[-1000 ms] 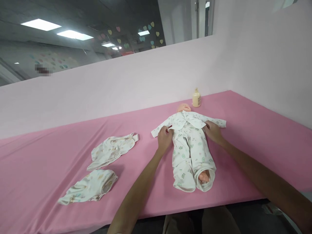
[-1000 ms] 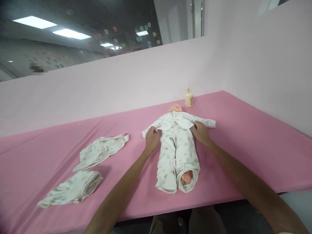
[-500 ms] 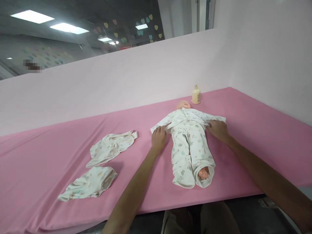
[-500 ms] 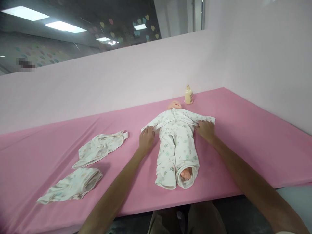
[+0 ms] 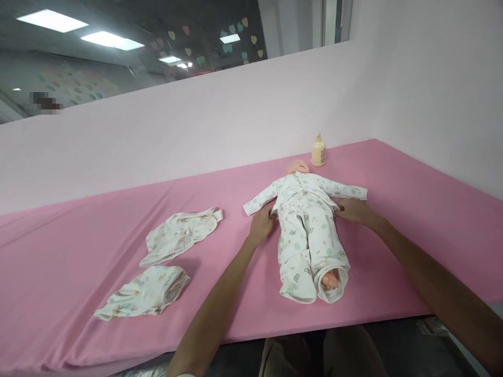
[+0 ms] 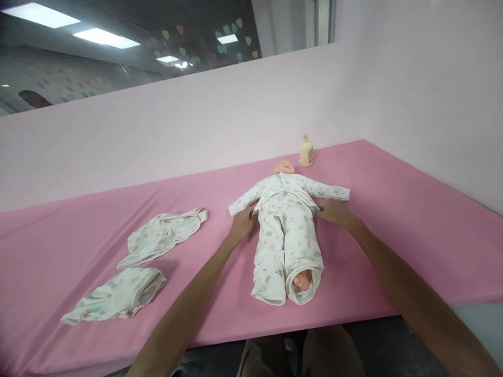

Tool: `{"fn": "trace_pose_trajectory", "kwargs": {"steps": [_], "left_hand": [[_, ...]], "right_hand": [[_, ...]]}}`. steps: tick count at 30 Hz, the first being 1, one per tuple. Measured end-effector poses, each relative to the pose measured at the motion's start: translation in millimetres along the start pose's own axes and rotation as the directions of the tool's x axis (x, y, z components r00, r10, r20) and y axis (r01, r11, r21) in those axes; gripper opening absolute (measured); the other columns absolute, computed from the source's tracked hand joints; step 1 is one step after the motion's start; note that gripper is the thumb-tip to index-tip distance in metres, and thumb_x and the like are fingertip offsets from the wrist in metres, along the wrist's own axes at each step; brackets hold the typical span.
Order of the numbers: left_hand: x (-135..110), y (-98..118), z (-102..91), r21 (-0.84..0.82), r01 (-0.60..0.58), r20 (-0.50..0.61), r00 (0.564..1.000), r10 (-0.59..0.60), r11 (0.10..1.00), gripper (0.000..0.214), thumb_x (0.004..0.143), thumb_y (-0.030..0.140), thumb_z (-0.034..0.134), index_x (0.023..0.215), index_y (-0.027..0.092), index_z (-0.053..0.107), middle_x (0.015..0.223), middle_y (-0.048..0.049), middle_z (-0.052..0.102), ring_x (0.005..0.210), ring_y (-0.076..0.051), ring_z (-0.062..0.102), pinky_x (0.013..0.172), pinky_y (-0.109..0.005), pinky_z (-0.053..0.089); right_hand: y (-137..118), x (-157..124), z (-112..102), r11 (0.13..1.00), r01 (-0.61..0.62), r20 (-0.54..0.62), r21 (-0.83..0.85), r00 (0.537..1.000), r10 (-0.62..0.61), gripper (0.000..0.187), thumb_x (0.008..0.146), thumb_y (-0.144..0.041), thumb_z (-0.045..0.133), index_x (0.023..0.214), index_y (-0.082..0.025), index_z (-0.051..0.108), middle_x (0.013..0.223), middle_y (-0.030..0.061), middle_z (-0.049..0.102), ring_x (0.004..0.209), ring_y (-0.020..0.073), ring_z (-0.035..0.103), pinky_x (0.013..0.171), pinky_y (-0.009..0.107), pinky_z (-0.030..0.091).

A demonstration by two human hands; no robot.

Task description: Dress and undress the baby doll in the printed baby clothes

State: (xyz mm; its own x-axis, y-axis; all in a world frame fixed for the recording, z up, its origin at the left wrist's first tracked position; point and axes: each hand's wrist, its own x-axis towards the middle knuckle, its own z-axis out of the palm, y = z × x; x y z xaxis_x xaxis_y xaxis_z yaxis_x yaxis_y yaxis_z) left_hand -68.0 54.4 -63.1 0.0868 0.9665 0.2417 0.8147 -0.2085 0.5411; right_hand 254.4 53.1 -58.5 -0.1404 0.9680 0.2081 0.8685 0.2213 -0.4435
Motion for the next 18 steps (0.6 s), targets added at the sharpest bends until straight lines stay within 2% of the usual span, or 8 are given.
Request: {"fn": "trace_pose_trajectory", "kwargs": {"steps": [2, 3, 6, 9, 11, 14, 16, 18], "left_hand": [[-3, 7, -8.7, 0.022, 0.001, 0.036, 0.999, -0.001, 1.0, 0.002, 0.084, 0.022, 0.052, 0.085, 0.021, 0.053, 0.082, -0.007, 0.062, 0.075, -0.024, 0.058, 0.063, -0.03, 0.037], [-4, 12, -12.0, 0.03, -0.005, 0.033, 0.999, 0.004, 1.0, 0.003, 0.084, 0.021, 0.051, 0.087, 0.021, 0.052, 0.084, -0.0069, 0.062, 0.075, -0.024, 0.057, 0.062, -0.03, 0.036], [-6, 29, -17.5, 0.03, 0.009, -0.057, 0.998, -0.007, 1.0, 0.002, 0.085, 0.021, 0.047, 0.083, 0.022, 0.048, 0.081, -0.005, 0.06, 0.072, -0.021, 0.054, 0.059, -0.029, 0.034], [-5, 45, -17.5, -0.016, -0.035, -0.173, 0.984, 0.032, 0.999, 0.01, 0.086, 0.022, 0.045, 0.076, 0.022, 0.043, 0.082, -0.0043, 0.058, 0.074, -0.019, 0.052, 0.062, -0.03, 0.035], [-6, 52, -15.0, -0.017, -0.111, -0.229, 0.968, 0.104, 0.994, 0.013, 0.087, 0.02, 0.042, 0.074, 0.021, 0.042, 0.083, -0.0044, 0.058, 0.075, -0.018, 0.052, 0.066, -0.03, 0.037], [-10, 59, -9.1, 0.108, -0.268, -0.264, 0.921, 0.288, 0.957, 0.014, 0.089, 0.018, 0.042, 0.075, 0.021, 0.044, 0.082, -0.0052, 0.059, 0.078, -0.019, 0.053, 0.073, -0.032, 0.039], [-14, 61, -5.3, 0.201, -0.374, -0.248, 0.875, 0.416, 0.905, 0.012, 0.088, 0.015, 0.044, 0.078, 0.02, 0.048, 0.084, -0.0063, 0.06, 0.084, -0.02, 0.055, 0.08, -0.033, 0.039], [-18, 62, -3.1, 0.26, -0.442, -0.226, 0.837, 0.499, 0.859, 0.013, 0.087, 0.011, 0.043, 0.08, 0.019, 0.051, 0.091, -0.0077, 0.063, 0.09, -0.021, 0.056, 0.084, -0.034, 0.04]], "right_hand": [[-7, -3, -6, 0.998, 0.044, 0.101, -0.055, 0.994, -0.038, 0.028, 0.081, -0.043, 0.055, 0.063, -0.021, 0.053, 0.057, 0.0009, 0.056, 0.054, 0.0162, 0.049, 0.054, 0.028, 0.03], [-11, -4, -8, 0.994, 0.056, 0.107, -0.096, 0.993, -0.045, 0.024, 0.083, -0.039, 0.052, 0.066, -0.021, 0.053, 0.061, 0.002, 0.058, 0.057, 0.0174, 0.051, 0.055, 0.029, 0.03], [-22, -5, -8, 0.982, 0.052, -0.112, -0.179, 0.991, -0.073, 0.008, 0.081, -0.024, 0.05, 0.078, -0.02, 0.057, 0.079, 0.0063, 0.064, 0.073, 0.0221, 0.057, 0.064, 0.032, 0.035], [-31, -4, -1, 0.975, 0.154, -0.331, -0.159, 0.922, -0.2, 0.014, 0.085, -0.022, 0.049, 0.094, -0.02, 0.06, 0.096, 0.0089, 0.066, 0.087, 0.0241, 0.057, 0.077, 0.035, 0.039], [-39, -4, 5, 0.961, 0.237, -0.406, -0.146, 0.871, -0.276, 0.018, 0.092, -0.025, 0.044, 0.089, -0.02, 0.061, 0.091, 0.0082, 0.066, 0.084, 0.0227, 0.056, 0.079, 0.035, 0.039], [-54, -8, 15, 0.942, 0.307, -0.486, -0.139, 0.807, -0.335, 0.028, 0.097, -0.026, 0.039, 0.077, -0.02, 0.058, 0.077, 0.0065, 0.063, 0.076, 0.0204, 0.053, 0.077, 0.034, 0.039], [-64, -12, 19, 0.919, 0.361, -0.505, -0.157, 0.771, -0.389, 0.028, 0.097, -0.025, 0.039, 0.076, -0.02, 0.058, 0.076, 0.0062, 0.061, 0.077, 0.0199, 0.053, 0.077, 0.033, 0.039], [-72, -17, 21, 0.884, 0.419, -0.475, -0.206, 0.747, -0.465, 0.027, 0.097, -0.022, 0.04, 0.077, -0.02, 0.058, 0.078, 0.0061, 0.061, 0.079, 0.0201, 0.052, 0.08, 0.033, 0.039]]}}
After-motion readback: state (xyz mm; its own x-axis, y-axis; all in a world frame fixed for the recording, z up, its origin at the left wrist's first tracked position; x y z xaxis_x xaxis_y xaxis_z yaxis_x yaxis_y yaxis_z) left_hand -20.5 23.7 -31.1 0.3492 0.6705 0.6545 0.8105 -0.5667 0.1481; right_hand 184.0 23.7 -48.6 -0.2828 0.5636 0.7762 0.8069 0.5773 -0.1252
